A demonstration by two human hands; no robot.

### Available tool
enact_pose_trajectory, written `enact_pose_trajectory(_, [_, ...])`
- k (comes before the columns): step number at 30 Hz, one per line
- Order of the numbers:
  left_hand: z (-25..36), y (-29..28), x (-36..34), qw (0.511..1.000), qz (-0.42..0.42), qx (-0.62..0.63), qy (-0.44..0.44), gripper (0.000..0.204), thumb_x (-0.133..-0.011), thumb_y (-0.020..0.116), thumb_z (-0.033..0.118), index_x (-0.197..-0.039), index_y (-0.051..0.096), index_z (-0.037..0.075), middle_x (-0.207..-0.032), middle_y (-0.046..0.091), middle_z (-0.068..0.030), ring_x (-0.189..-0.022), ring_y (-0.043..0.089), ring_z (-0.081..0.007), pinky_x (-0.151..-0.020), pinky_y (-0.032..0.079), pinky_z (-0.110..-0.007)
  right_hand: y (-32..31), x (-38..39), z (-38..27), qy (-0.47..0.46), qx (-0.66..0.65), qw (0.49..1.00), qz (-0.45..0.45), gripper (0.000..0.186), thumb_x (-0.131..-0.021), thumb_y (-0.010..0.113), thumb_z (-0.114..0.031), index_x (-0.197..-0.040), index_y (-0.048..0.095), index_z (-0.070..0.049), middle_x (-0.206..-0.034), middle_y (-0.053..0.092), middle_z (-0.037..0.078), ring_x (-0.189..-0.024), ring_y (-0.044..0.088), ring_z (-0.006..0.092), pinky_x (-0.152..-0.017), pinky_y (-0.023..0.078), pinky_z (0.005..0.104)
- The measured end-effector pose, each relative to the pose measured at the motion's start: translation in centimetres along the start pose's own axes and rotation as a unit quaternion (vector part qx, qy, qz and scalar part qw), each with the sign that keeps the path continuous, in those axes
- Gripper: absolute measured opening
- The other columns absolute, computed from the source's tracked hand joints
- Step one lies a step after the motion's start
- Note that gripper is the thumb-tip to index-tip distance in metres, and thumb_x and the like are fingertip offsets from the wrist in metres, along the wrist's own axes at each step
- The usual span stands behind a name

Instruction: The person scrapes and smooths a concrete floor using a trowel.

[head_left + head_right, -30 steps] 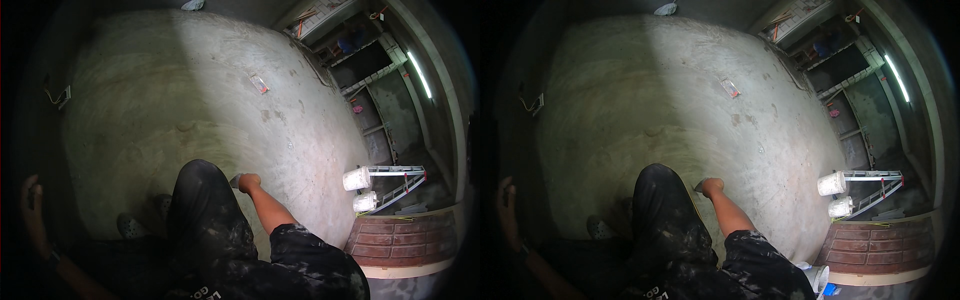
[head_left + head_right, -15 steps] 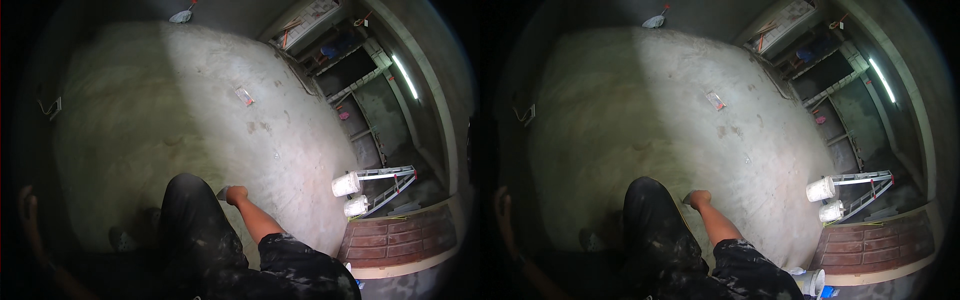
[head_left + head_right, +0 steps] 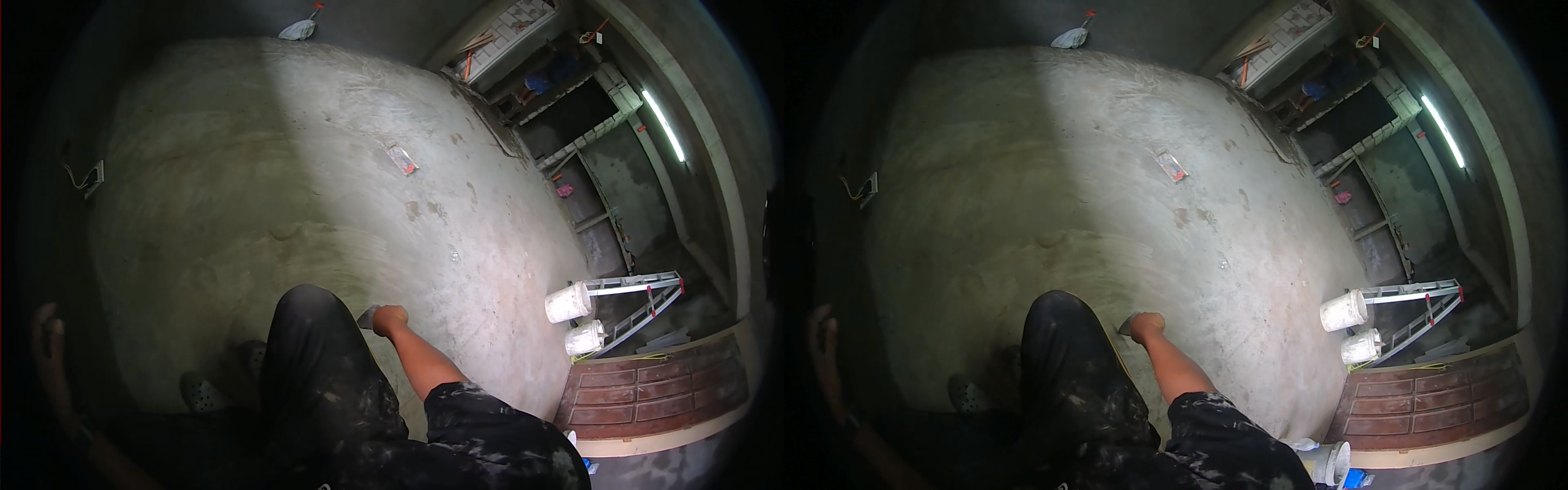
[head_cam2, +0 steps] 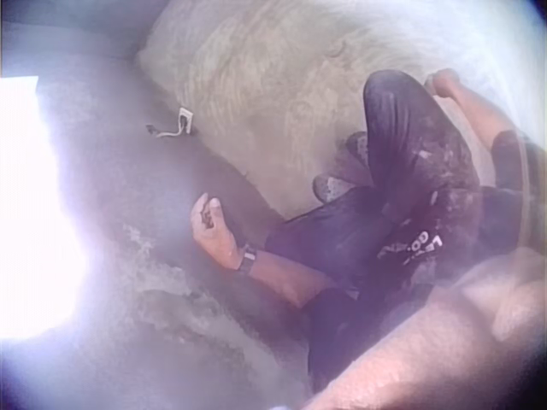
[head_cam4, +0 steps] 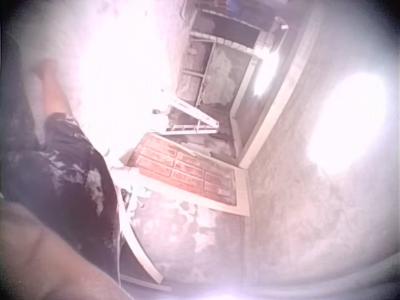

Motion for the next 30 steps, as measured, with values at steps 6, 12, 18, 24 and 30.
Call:
enact_pose_trajectory(6, [0.8,0.2,0.1,1.000,-0.002,0.015,-0.012,0.036,-0.106,0.058,0.026,-0.133,0.060,0.003,-0.134,0.062,-0.0106,-0.128,0.055,-0.0226,-0.111,0.043,-0.036,0.0,-0.1,0.1,0.018,0.012,1.000,-0.008,0.027,-0.089,0.062,-0.019,-0.109,0.079,-0.015,-0.117,0.076,0.007,-0.107,0.074,0.0229,-0.081,0.058,0.0392])
enact_pose_trajectory(12, [1.2,0.2,0.2,1.000,0.004,0.015,-0.021,0.037,-0.106,0.058,0.027,-0.134,0.060,0.003,-0.134,0.062,-0.0106,-0.129,0.055,-0.0228,-0.110,0.043,-0.036,0.3,-0.6,0.3,0.024,0.009,1.000,-0.009,0.027,-0.090,0.062,-0.020,-0.110,0.079,-0.015,-0.117,0.076,0.007,-0.107,0.074,0.0230,-0.081,0.058,0.0397])
enact_pose_trajectory(18, [2.9,-0.1,0.3,1.000,-0.016,0.003,-0.025,0.037,-0.106,0.058,0.028,-0.134,0.061,0.004,-0.133,0.062,-0.0105,-0.127,0.056,-0.0226,-0.109,0.044,-0.036,0.2,-0.7,0.3,0.020,0.008,1.000,-0.011,0.028,-0.090,0.060,-0.021,-0.110,0.079,-0.015,-0.117,0.076,0.008,-0.107,0.074,0.0236,-0.081,0.058,0.0403])
enact_pose_trajectory(24, [3.8,-0.4,0.1,0.999,-0.036,0.018,-0.027,0.036,-0.106,0.058,0.027,-0.132,0.061,0.004,-0.131,0.063,-0.0103,-0.125,0.058,-0.0218,-0.107,0.045,-0.035,0.4,-0.9,0.7,0.027,-0.005,1.000,0.002,0.028,-0.090,0.061,-0.020,-0.111,0.079,-0.015,-0.117,0.076,0.008,-0.107,0.074,0.0244,-0.081,0.058,0.0410])
enact_pose_trajectory(30, [3.7,-0.3,0.1,0.998,-0.046,0.032,-0.028,0.036,-0.105,0.058,0.027,-0.132,0.061,0.003,-0.131,0.063,-0.0105,-0.124,0.058,-0.0219,-0.106,0.045,-0.034,0.3,-0.9,0.8,0.026,-0.001,1.000,-0.011,0.028,-0.091,0.060,-0.021,-0.111,0.079,-0.014,-0.117,0.076,0.009,-0.107,0.074,0.0247,-0.082,0.058,0.0411])
Point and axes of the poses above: each hand's wrist, its own x-axis away from the middle knuckle, its own y-axis out of the palm, z = x × y, the point moved 5 cm from there along -x, towards the middle knuckle
